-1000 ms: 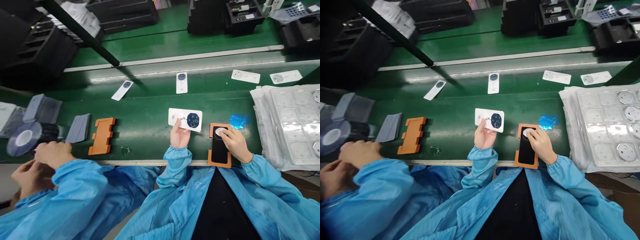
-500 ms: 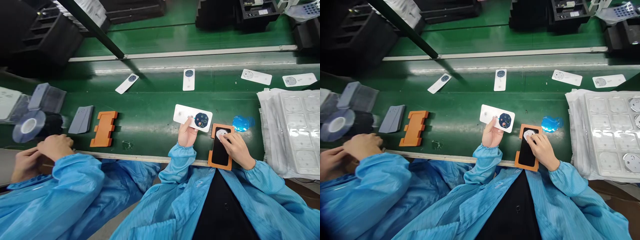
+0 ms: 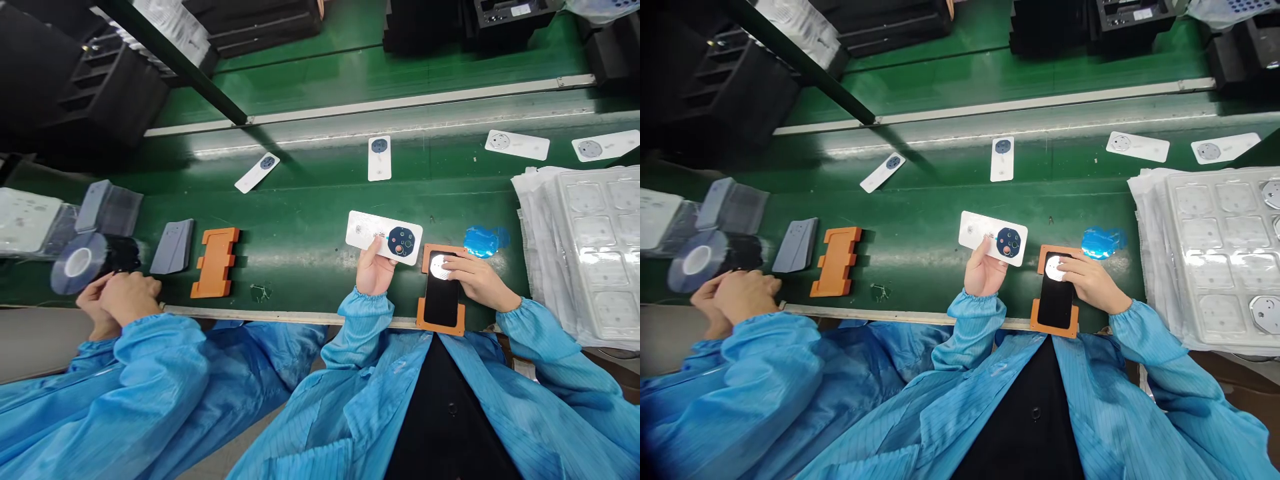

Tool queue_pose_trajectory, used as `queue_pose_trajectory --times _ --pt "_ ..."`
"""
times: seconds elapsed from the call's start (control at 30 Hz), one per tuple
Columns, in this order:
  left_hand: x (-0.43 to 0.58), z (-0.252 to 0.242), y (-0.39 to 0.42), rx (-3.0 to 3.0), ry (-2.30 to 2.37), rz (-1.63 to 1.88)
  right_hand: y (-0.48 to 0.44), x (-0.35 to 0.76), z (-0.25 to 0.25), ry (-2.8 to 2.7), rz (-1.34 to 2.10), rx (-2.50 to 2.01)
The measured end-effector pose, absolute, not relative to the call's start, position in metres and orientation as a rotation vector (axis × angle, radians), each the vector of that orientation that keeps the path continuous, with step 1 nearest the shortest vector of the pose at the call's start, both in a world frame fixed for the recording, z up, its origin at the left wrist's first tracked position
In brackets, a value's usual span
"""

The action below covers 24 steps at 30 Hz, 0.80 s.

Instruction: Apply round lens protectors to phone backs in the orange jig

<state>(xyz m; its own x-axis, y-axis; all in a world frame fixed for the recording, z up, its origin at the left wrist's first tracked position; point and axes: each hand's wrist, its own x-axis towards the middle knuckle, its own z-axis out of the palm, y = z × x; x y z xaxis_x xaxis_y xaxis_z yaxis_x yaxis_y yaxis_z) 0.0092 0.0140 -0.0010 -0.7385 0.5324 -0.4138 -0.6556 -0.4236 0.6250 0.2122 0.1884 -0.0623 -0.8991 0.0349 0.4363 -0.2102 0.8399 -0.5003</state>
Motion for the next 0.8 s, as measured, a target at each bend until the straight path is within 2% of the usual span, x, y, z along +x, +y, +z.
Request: queue_pose_trajectory --times 0.43,0.8 --pt "0.016 -0.01 0.018 -0.068 1.052 2.102 0.189 0.2 -0.066 -2.451 0.949 -0.13" --pt "0.045 -0.005 0.037 0.145 1.31 2.05 0.156 0.2 0.018 -1.978 0.888 -0.299"
